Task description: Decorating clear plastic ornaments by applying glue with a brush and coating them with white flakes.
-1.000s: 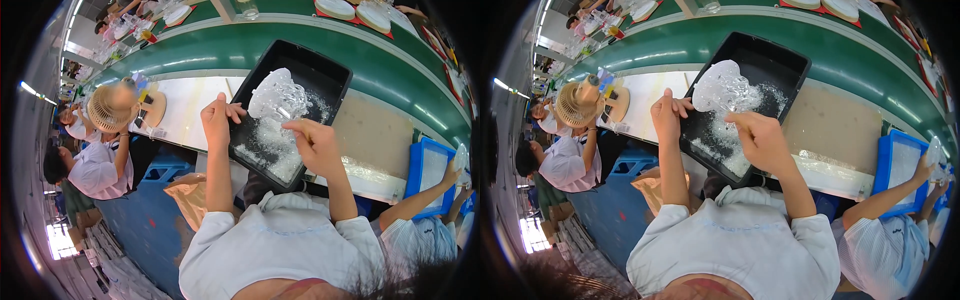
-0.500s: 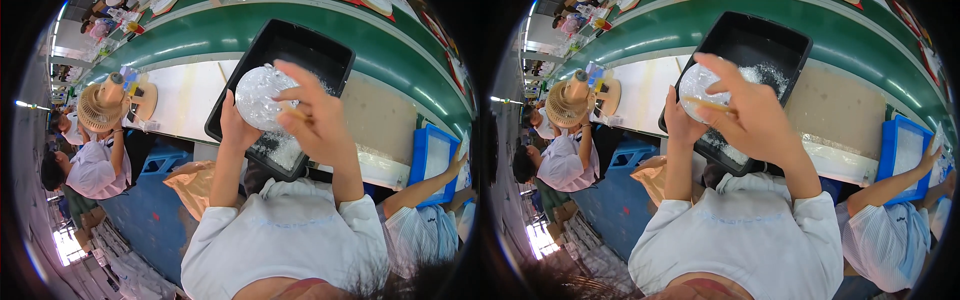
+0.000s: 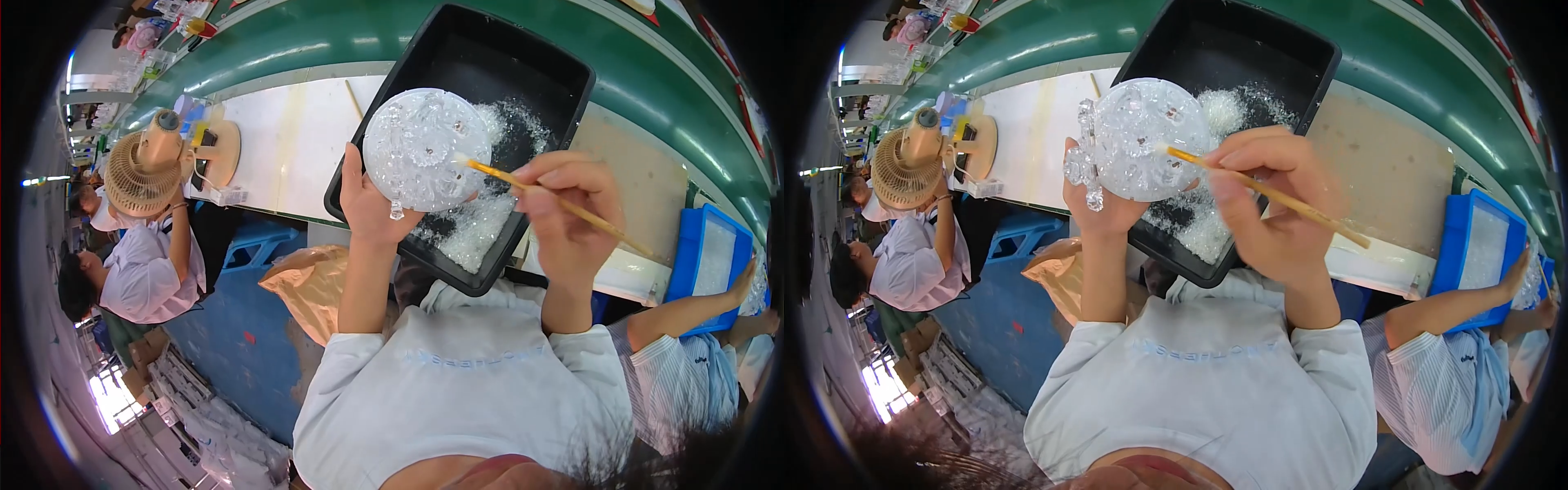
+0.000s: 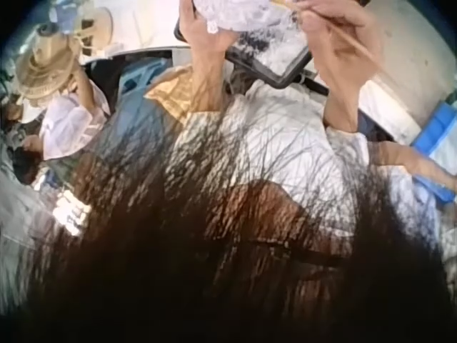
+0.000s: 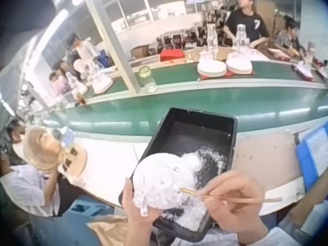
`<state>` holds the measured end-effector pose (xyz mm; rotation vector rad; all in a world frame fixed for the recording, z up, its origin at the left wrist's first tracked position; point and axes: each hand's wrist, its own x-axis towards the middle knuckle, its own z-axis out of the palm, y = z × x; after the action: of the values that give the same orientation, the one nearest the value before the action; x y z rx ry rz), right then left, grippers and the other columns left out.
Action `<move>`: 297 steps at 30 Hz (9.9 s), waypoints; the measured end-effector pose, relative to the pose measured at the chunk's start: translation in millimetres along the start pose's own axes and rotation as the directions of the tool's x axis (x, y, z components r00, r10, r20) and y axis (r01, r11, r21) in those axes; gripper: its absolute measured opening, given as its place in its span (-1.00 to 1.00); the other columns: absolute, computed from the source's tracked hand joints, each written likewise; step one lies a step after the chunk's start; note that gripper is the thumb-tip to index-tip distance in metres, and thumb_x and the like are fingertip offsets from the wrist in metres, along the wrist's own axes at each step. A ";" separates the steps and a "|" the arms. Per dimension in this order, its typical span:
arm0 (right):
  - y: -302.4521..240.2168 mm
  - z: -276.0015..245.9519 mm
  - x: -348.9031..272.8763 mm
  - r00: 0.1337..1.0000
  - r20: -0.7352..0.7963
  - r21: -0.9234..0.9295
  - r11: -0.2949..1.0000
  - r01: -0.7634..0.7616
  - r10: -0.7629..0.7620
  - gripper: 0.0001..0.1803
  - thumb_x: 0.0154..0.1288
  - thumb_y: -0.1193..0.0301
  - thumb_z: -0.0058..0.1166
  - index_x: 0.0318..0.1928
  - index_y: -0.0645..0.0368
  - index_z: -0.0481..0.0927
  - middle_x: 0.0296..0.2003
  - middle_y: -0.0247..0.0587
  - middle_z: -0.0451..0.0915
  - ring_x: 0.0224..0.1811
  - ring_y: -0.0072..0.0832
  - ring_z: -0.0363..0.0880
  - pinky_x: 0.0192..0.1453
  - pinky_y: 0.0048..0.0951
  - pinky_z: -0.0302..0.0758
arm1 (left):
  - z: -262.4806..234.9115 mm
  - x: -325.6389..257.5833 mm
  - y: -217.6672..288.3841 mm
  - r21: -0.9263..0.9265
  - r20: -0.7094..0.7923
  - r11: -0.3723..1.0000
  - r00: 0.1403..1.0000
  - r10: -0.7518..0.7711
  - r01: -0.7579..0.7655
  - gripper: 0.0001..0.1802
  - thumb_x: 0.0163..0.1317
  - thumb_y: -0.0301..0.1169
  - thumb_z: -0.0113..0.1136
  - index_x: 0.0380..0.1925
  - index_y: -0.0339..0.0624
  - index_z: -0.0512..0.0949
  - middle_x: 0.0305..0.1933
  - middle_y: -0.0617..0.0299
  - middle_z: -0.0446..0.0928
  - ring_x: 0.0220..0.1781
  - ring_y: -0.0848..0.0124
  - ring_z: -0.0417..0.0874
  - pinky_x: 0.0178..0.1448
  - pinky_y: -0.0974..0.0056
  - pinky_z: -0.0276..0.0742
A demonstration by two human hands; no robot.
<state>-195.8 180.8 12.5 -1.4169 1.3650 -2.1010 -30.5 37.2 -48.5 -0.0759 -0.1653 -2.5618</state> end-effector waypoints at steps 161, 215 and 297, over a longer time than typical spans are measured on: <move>12.2 -26.7 28.9 0.967 -0.160 -0.537 0.804 -0.256 0.200 -0.72 0.35 0.23 0.30 -0.30 0.23 0.74 -0.68 -0.48 0.47 -0.64 -0.78 0.29 -0.56 -0.63 0.18 | 21.2 -3.5 -7.0 0.997 0.036 -0.071 0.856 0.516 0.001 -0.75 0.45 -0.48 0.07 0.04 -0.39 0.50 -0.42 0.08 0.67 -0.34 0.43 0.70 -0.01 0.34 0.61; -17.5 -100.0 11.6 0.850 -0.496 -0.846 0.121 -0.519 0.178 -0.63 0.48 0.14 0.06 -0.05 0.20 0.67 -0.20 -0.07 0.70 -0.15 -0.22 0.66 -0.02 -0.37 0.53 | -45.2 87.8 -16.6 0.484 -0.004 -0.735 0.839 -0.544 -0.474 -0.67 0.20 -0.12 0.28 -0.12 -0.01 0.64 0.04 0.08 0.50 0.16 0.08 0.52 0.07 -0.02 0.54; 62.4 4.7 -35.9 0.991 0.083 -0.541 0.840 -0.040 0.101 -0.63 0.51 0.36 -0.15 -0.43 0.32 0.53 -0.49 -0.02 0.53 -0.46 -0.15 0.52 -0.34 -0.22 0.41 | -21.0 101.4 7.2 0.680 0.094 -0.634 0.902 -0.422 -0.368 -0.81 0.28 -0.31 0.13 -0.38 -0.16 0.63 -0.43 0.03 0.66 -0.33 -0.01 0.67 -0.20 -0.02 0.55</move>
<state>-191.2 168.9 -58.5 -1.6104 2.0338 -1.6223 -112.0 -26.2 -59.5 0.1142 -2.8390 -0.8974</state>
